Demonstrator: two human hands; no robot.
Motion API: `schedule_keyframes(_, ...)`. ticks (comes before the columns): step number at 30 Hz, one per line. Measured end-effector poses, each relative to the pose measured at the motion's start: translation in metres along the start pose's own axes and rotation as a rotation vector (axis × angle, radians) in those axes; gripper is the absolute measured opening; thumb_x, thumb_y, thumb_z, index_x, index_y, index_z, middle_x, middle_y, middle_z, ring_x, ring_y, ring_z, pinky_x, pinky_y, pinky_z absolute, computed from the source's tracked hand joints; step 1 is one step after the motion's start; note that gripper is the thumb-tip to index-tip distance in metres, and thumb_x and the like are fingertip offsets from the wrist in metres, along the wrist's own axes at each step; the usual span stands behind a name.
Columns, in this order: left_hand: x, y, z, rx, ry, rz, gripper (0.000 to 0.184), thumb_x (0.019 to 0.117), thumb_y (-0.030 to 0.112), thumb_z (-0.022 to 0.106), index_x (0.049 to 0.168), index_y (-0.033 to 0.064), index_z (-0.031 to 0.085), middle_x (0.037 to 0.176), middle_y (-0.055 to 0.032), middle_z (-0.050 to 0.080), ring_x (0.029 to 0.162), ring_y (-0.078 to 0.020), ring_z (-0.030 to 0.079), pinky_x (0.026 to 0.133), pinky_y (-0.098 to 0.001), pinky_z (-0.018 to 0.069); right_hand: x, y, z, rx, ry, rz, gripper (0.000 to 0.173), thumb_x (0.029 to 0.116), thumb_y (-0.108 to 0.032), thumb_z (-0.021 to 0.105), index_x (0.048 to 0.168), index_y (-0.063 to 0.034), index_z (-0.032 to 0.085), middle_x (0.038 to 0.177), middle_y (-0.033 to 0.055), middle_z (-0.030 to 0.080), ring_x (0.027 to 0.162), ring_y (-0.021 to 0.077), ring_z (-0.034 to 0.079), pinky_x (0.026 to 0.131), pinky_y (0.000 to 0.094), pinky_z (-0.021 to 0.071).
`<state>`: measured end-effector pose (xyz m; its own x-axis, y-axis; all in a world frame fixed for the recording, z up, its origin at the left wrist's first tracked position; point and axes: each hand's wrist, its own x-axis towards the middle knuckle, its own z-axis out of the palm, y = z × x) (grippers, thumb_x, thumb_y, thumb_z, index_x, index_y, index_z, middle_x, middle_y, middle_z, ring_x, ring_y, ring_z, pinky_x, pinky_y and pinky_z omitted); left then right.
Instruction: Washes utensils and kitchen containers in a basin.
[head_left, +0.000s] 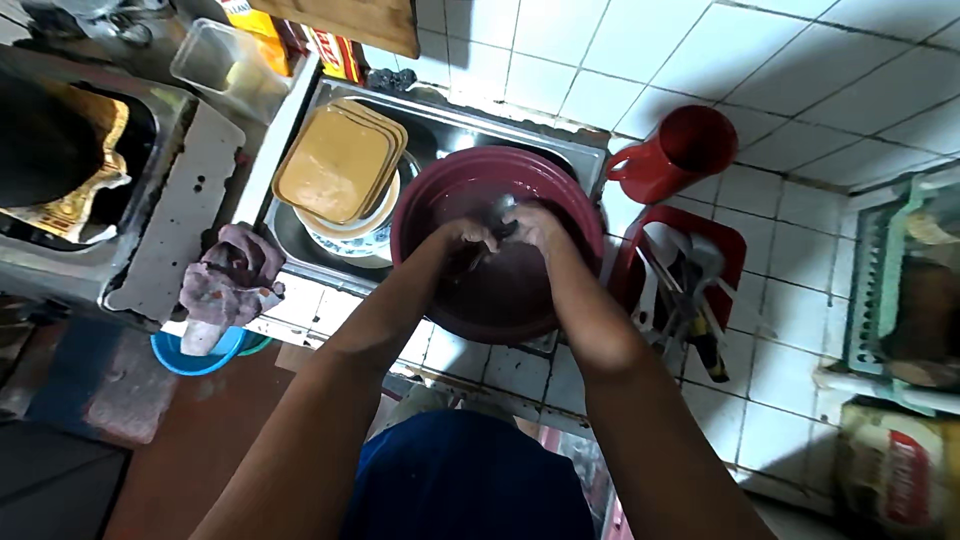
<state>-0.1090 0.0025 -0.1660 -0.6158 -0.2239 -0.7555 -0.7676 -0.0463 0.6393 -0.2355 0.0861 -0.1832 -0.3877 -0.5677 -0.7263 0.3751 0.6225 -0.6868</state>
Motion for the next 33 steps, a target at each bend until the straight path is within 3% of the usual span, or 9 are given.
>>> schedule_keyframes(6,-0.005,-0.002,-0.009,-0.229,-0.087,0.117,0.027,0.0923,0.001,0.069,0.118,-0.0006,0.06,0.082,-0.0056,0.07,0.066,-0.0139,0.068,0.068,-0.0297,0.0601,-0.048,-0.042,0.005,-0.134,-0.048,-0.285,0.042,0.0978,-0.009,0.066,0.139,-0.0048,0.059,0.128,0.0185,0.064,0.105,0.0273,0.065,0.084,0.0455,0.0561)
schedule_keyframes(12,-0.049,0.016,-0.014,-0.228,0.007,0.309,0.017,0.101,0.024,0.065,0.101,0.0064,0.066,0.071,0.0032,0.063,0.065,-0.0089,0.064,0.069,-0.0258,0.0563,-0.11,-0.079,0.004,-0.253,-0.195,-0.697,0.033,0.1016,-0.021,0.063,0.129,-0.003,0.066,0.122,0.0107,0.068,0.108,0.0167,0.065,0.09,0.0375,0.0556)
schedule_keyframes(16,-0.092,0.032,-0.02,-0.263,0.128,0.66,0.006,0.098,0.012,0.067,0.093,0.0099,0.065,0.068,0.0076,0.063,0.065,-0.0047,0.062,0.07,-0.0228,0.0557,-0.102,-0.069,-0.013,-0.238,0.089,-0.63,0.033,0.1078,-0.025,0.053,0.119,0.0027,0.067,0.108,0.0157,0.069,0.09,0.0212,0.07,0.08,0.0401,0.0607)
schedule_keyframes(18,-0.109,0.036,-0.023,-0.185,0.22,0.765,0.004,0.0917,0.011,0.07,0.089,0.0125,0.068,0.073,0.0085,0.068,0.07,-0.0025,0.064,0.074,-0.0221,0.0561,-0.087,-0.055,-0.016,-0.565,0.132,-0.542,0.025,0.099,-0.014,0.063,0.116,0.0033,0.069,0.114,0.0222,0.069,0.099,0.0316,0.07,0.089,0.0512,0.0573)
schedule_keyframes(21,-0.11,0.031,-0.028,0.016,0.299,0.58,0.018,0.0937,0.024,0.075,0.103,0.0091,0.074,0.092,0.0046,0.072,0.09,-0.0028,0.065,0.091,-0.0276,0.0532,-0.062,-0.024,-0.008,-0.981,0.037,-0.382,0.046,0.0903,-0.025,0.079,0.123,0.0065,0.067,0.128,0.031,0.063,0.122,0.0482,0.059,0.102,0.0684,0.0445)
schedule_keyframes(25,-0.098,0.04,-0.021,-0.238,0.352,0.882,0.011,0.0865,0.006,0.077,0.093,0.0064,0.068,0.077,0.0047,0.07,0.071,-0.0038,0.067,0.074,-0.0234,0.0593,-0.054,-0.014,0.013,-1.311,-0.044,-0.301,0.071,0.0859,-0.043,0.081,0.132,0.0067,0.059,0.133,0.033,0.058,0.128,0.0494,0.054,0.106,0.0669,0.0402)
schedule_keyframes(28,-0.085,0.042,-0.02,-0.423,0.3,0.897,0.018,0.0979,0.011,0.064,0.08,0.0109,0.062,0.063,0.0043,0.063,0.06,-0.0079,0.063,0.067,-0.0262,0.0573,-0.067,-0.002,0.031,-1.413,-0.179,-0.242,0.071,0.0953,-0.032,0.072,0.15,0.0048,0.044,0.146,0.0342,0.048,0.14,0.0498,0.042,0.115,0.0637,0.031)
schedule_keyframes(30,-0.086,0.041,-0.024,-0.453,0.301,0.818,0.018,0.1006,0.012,0.062,0.083,0.0099,0.06,0.059,0.0045,0.059,0.055,-0.008,0.06,0.063,-0.025,0.0569,-0.066,0.001,0.033,-1.391,-0.184,-0.278,0.05,0.0953,-0.024,0.071,0.131,0.0078,0.061,0.134,0.0321,0.059,0.13,0.0479,0.053,0.108,0.0641,0.0402)
schedule_keyframes(33,-0.1,0.043,-0.027,-0.542,0.244,0.899,0.018,0.0984,0.008,0.061,0.081,0.013,0.059,0.057,0.0056,0.058,0.051,-0.0084,0.06,0.06,-0.0264,0.0579,-0.061,-0.001,0.029,-1.278,-0.156,-0.185,0.04,0.0932,-0.013,0.071,0.121,0.0133,0.06,0.129,0.0343,0.059,0.124,0.0485,0.056,0.101,0.0667,0.0433)
